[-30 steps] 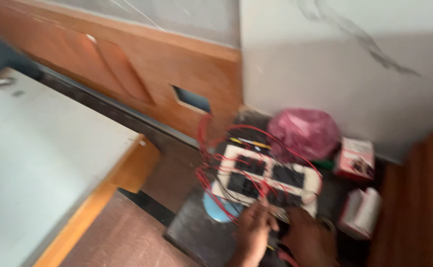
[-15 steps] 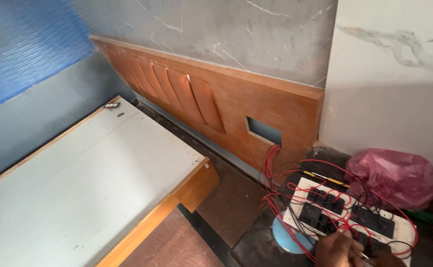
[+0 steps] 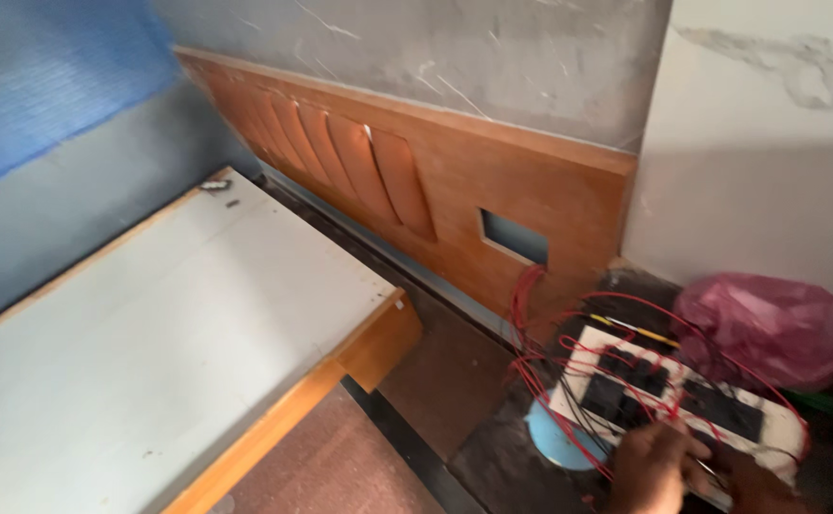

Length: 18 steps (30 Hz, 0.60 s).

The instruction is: The person connects wires to electrical switches on a board using a screwdriver and a pair of pliers.

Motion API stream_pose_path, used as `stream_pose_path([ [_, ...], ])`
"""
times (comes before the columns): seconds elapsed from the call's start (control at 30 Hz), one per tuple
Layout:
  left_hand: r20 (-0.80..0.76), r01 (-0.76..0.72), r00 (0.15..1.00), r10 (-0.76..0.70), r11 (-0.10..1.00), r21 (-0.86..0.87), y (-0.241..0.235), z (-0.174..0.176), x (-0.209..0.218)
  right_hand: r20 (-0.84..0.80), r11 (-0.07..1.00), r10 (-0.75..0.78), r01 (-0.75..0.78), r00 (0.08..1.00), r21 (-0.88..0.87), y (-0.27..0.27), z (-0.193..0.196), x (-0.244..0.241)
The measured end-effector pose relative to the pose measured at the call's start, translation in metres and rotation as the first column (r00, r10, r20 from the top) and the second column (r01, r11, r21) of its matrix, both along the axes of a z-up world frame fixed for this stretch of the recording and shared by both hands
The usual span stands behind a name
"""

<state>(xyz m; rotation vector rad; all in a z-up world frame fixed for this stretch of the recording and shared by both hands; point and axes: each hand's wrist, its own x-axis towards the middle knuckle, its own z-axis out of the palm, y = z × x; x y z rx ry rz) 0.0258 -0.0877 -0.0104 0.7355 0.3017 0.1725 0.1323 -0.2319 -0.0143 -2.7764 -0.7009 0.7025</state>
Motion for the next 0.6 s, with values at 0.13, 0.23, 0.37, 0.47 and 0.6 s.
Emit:
stream_pose_path([
  [0.13, -0.088, 0.09, 0.993, -0.079, 0.988, 0.125, 0.012, 0.031, -0.014, -0.011, 0.999, -0.039, 0.039, 0.999, 0.012, -0.026, -0.01, -0.001],
  [0.23, -0.12, 0.082, 0.991, -0.063, 0.983, 0.163, 0.012, 0.055, -0.018, 0.027, 0.977, -0.012, 0.006, 1.0, 0.212, -0.01, 0.006, -0.019],
  [0.37, -0.075, 0.061, 0.996, -0.05, 0.986, 0.153, 0.014, 0.07, -0.021, 0.215, 0.989, -0.129, 0.14, 0.968, -0.037, 0.008, 0.073, -0.062],
  [0.47, -0.134, 0.098, 0.988, -0.074, 0.979, 0.177, 0.018, 0.081, -0.026, 0.343, 0.969, -0.235, 0.247, 0.909, 0.008, 0.024, 0.112, -0.084],
  [0.6, -0.199, 0.123, 0.976, -0.087, 0.976, 0.179, 0.025, 0.095, -0.029, 0.391, 0.959, -0.273, 0.281, 0.879, 0.037, 0.035, 0.138, -0.096],
])
